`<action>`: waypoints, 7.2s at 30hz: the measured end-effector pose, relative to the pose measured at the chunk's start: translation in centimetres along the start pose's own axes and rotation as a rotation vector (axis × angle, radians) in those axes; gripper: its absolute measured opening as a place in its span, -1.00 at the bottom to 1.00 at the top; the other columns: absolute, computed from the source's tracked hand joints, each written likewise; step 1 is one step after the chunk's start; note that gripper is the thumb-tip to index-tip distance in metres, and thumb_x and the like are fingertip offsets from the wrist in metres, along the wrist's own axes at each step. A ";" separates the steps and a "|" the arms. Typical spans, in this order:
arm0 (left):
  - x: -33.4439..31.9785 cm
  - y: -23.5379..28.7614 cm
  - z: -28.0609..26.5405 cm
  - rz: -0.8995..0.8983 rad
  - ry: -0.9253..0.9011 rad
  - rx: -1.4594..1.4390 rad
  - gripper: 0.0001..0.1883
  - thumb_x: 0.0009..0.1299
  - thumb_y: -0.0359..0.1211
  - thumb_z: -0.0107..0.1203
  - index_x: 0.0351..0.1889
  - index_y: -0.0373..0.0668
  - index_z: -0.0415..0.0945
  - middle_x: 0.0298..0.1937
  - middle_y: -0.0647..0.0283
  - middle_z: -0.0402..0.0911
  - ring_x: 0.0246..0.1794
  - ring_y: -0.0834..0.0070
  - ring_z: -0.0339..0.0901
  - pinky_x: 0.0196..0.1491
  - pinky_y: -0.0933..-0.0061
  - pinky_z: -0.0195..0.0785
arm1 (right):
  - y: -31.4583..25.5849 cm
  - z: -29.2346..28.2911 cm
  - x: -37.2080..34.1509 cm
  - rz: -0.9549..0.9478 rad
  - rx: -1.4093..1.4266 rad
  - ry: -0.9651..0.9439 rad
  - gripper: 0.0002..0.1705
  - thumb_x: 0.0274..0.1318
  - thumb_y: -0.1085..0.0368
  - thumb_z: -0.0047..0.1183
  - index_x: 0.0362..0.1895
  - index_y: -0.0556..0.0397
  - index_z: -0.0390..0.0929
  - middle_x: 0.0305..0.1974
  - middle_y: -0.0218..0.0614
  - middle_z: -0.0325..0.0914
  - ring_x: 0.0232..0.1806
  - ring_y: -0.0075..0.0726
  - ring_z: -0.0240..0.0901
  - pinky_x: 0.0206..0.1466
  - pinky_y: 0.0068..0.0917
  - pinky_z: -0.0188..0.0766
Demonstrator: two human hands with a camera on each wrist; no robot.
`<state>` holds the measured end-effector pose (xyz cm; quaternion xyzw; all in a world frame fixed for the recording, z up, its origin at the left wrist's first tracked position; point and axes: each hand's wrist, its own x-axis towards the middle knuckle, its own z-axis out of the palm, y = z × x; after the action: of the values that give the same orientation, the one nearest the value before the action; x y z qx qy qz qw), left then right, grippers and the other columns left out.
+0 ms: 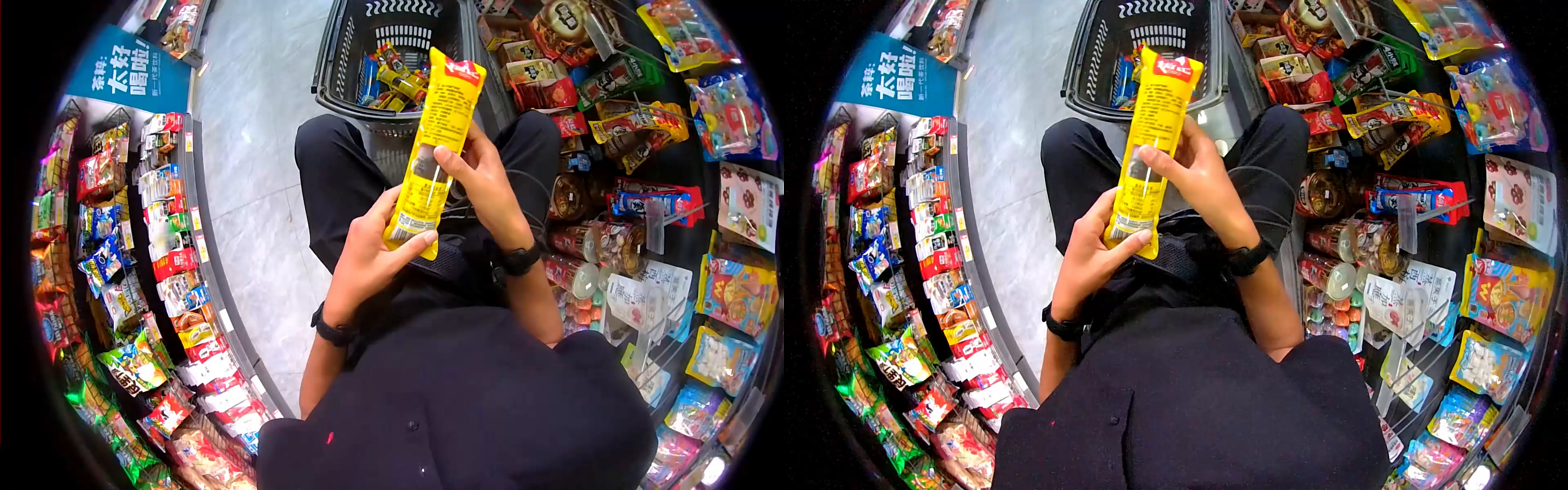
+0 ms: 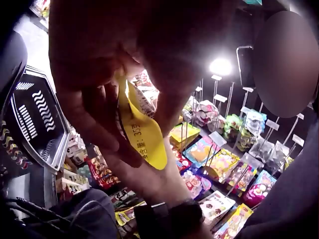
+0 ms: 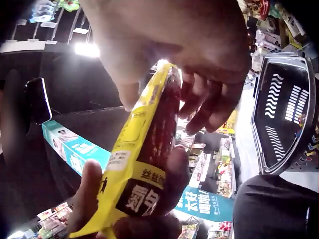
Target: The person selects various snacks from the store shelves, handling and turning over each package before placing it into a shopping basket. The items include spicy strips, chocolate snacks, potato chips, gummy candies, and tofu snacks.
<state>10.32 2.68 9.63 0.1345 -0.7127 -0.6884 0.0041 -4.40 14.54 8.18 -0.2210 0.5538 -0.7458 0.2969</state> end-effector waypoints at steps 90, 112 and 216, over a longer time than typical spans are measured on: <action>28.1 -4.6 -9.0 0.139 -0.307 0.669 -0.68 0.38 -0.33 0.19 0.03 -0.26 0.52 -0.07 0.12 0.60 -0.09 0.33 0.61 -0.03 0.36 0.49 | -4.6 -26.4 3.4 0.060 -1.301 0.559 -0.45 0.14 0.04 0.12 0.11 0.14 0.47 0.04 0.06 0.49 0.11 0.18 0.39 0.15 -0.07 0.35; -22.2 -23.3 -26.4 -0.847 0.994 0.188 -0.63 0.44 -0.05 0.03 0.03 -0.06 0.54 -0.17 0.33 0.58 -0.39 0.63 0.45 -0.40 0.60 0.32 | 12.2 -28.5 -10.7 0.655 -0.852 0.028 -0.65 0.32 0.24 -0.14 -0.05 0.31 0.46 -0.11 -0.02 0.52 -0.09 -0.08 0.46 -0.01 -0.28 0.40; 8.0 -32.5 -24.7 -0.451 0.545 -0.123 -0.47 0.55 -0.01 -0.16 0.25 -0.22 0.36 -0.02 -0.04 0.61 0.02 0.19 0.58 0.05 0.25 0.46 | 24.2 -22.8 -18.6 0.944 -0.787 0.073 -0.59 0.02 0.21 0.11 -0.05 0.18 0.56 -0.02 0.05 0.59 0.04 0.07 0.51 0.13 -0.23 0.39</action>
<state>13.41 -23.62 -22.48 0.4664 -0.5950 -0.6526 0.0499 -1.15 38.08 -21.61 -0.0192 0.8354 -0.2807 0.4722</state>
